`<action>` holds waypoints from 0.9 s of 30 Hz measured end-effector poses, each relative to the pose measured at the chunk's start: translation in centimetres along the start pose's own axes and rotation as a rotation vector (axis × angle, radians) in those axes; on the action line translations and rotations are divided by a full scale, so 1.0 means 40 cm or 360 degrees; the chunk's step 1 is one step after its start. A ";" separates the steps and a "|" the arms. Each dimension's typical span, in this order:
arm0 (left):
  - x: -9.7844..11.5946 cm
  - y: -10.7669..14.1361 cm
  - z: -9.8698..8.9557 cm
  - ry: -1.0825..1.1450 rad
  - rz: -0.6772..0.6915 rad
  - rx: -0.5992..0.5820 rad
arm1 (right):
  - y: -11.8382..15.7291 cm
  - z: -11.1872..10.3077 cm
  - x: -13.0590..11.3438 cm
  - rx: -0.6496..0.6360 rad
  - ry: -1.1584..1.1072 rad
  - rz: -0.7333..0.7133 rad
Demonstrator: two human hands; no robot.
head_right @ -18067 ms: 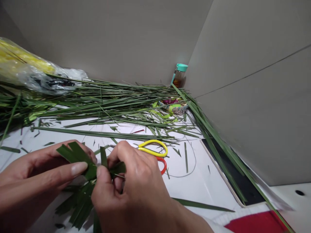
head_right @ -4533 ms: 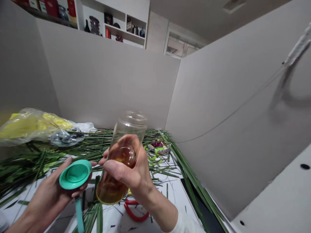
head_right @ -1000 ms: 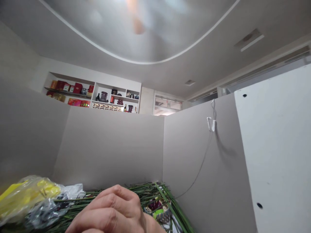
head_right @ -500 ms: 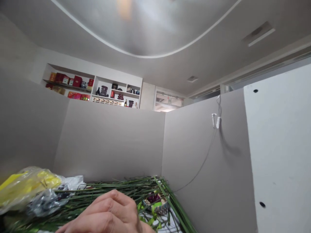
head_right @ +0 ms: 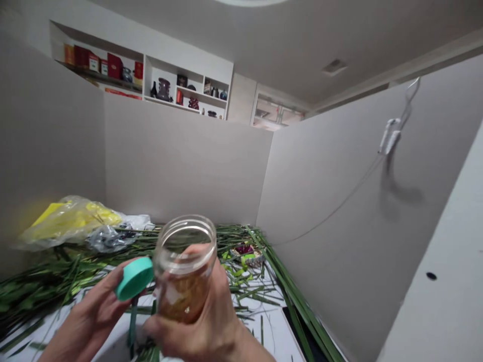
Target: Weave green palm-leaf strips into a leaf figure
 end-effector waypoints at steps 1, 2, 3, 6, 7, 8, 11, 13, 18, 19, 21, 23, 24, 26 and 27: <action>0.017 0.003 0.008 0.0014 0.0020 0.0003 | -0.003 -0.002 0.016 -0.0036 -0.0213 0.0089; 0.034 0.005 0.018 0.0021 0.0033 -0.0009 | -0.005 -0.003 0.031 -0.0056 -0.0388 0.0167; 0.053 0.008 0.029 0.0022 0.0060 -0.0013 | -0.005 -0.002 0.045 -0.0072 -0.0500 0.0230; 0.114 0.022 0.061 0.0031 0.0143 0.0034 | 0.006 0.009 0.087 -0.0101 -0.0720 0.0359; 0.134 0.027 0.075 0.0040 0.0176 0.0050 | 0.012 0.016 0.102 -0.0112 -0.0771 0.0399; 0.154 0.030 0.092 0.0051 0.0215 0.0053 | 0.020 0.024 0.116 -0.0125 -0.0812 0.0437; 0.195 0.032 0.148 0.0057 0.0291 0.0007 | 0.043 0.051 0.147 -0.0156 -0.0896 0.0529; 0.200 0.025 0.178 0.0072 0.0296 -0.0037 | 0.055 0.063 0.159 -0.0164 -0.0941 0.0563; 0.141 -0.010 0.216 0.0196 0.0108 -0.0160 | 0.070 0.057 0.175 -0.0133 -0.0957 0.0590; 0.126 -0.017 0.219 0.0225 0.0064 -0.0177 | 0.071 0.051 0.177 -0.0120 -0.0940 0.0591; 0.097 -0.028 0.221 0.0268 -0.0027 -0.0194 | 0.072 0.037 0.181 -0.0090 -0.0896 0.0593; 0.066 -0.035 0.226 0.0290 -0.0129 -0.0219 | 0.071 0.018 0.184 -0.0052 -0.0839 0.0586; 0.051 -0.037 0.230 0.0294 -0.0178 -0.0238 | 0.070 0.006 0.184 -0.0026 -0.0804 0.0577; 0.021 -0.039 0.239 0.0294 -0.0265 -0.0282 | 0.070 -0.028 0.185 0.0048 -0.0717 0.0554; 0.008 -0.038 0.244 0.0291 -0.0305 -0.0307 | 0.071 -0.050 0.186 0.0091 -0.0662 0.0547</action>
Point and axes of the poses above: each hand's wrist, its own y-axis away from the middle knuckle, its own z-axis out of the palm, x = y × z, the point moved 10 cm from there along -y, towards the middle knuckle, and after that the axes turned 12 degrees about -x, right-handed, at the moved point
